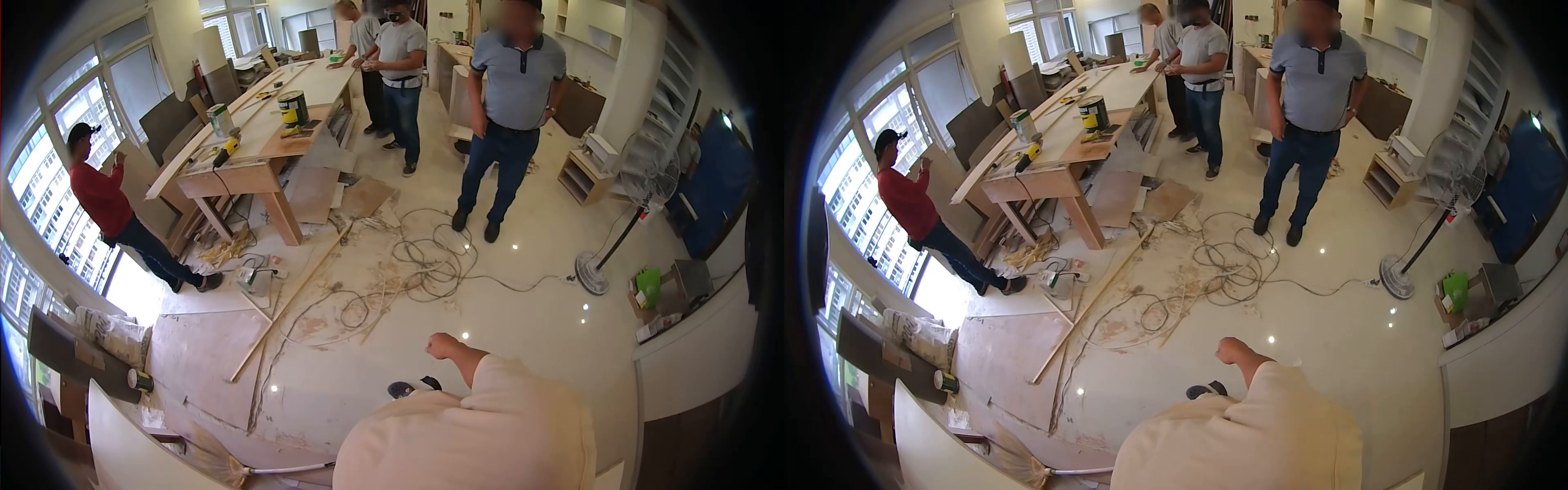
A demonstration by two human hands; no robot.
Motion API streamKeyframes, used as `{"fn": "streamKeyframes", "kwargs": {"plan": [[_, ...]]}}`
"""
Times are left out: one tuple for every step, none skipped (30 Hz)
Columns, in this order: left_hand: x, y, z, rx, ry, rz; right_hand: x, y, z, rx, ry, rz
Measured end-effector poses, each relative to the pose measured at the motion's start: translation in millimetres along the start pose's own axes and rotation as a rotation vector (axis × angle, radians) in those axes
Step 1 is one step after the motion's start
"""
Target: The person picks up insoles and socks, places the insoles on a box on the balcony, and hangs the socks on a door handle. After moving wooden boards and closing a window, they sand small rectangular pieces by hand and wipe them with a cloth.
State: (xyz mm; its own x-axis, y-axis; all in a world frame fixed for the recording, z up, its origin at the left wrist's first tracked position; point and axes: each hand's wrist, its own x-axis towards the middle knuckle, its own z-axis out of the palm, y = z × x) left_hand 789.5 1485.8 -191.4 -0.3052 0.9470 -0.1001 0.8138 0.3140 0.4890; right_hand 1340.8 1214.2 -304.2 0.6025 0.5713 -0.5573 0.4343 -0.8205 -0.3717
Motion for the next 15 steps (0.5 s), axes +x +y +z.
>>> {"fn": "streamKeyframes", "kwargs": {"plan": [[0,-1,0,0.001,0.000,-0.005,4,-2,1,-0.011,-0.009,-0.021],[1,-1,-1,0.001,0.002,-0.008,4,-8,-2,-0.022,-0.017,-0.041],[1,-2,-1,0.001,0.001,-0.012,3,-13,-4,-0.032,-0.024,-0.059],[1,-2,-1,-0.001,0.000,-0.018,3,-17,-5,-0.026,-0.021,-0.062],[1,-2,-1,-0.004,0.001,-0.022,3,-20,-6,-0.020,-0.017,-0.065],[1,-3,-2,-0.002,0.001,-0.025,4,-22,-7,-0.014,-0.013,-0.069],[1,-4,-3,-0.002,0.000,-0.030,6,-22,-5,-0.011,0.012,-0.072],[2,-4,-4,-0.004,0.002,-0.035,7,-22,-3,-0.007,0.034,-0.075],[1,-4,-4,-0.006,0.002,-0.038,8,-22,-1,-0.002,0.057,-0.078],[2,-5,-4,-0.005,0.003,-0.041,8,-22,-1,-0.015,0.030,-0.073],[2,-6,-5,-0.007,0.003,-0.044,2,-27,-8,-0.028,0.004,-0.067],[2,-6,-7,-0.007,0.004,-0.047,-2,-29,-10,-0.040,-0.023,-0.061],[2,-7,-8,-0.003,0.006,-0.049,0,-26,-5,-0.039,-0.035,-0.049],[1,-8,-8,-0.004,0.004,-0.051,5,-22,-1,-0.037,-0.045,-0.039],[1,-9,-9,-0.006,0.004,-0.054,8,-19,1,-0.036,-0.053,-0.028]]}}
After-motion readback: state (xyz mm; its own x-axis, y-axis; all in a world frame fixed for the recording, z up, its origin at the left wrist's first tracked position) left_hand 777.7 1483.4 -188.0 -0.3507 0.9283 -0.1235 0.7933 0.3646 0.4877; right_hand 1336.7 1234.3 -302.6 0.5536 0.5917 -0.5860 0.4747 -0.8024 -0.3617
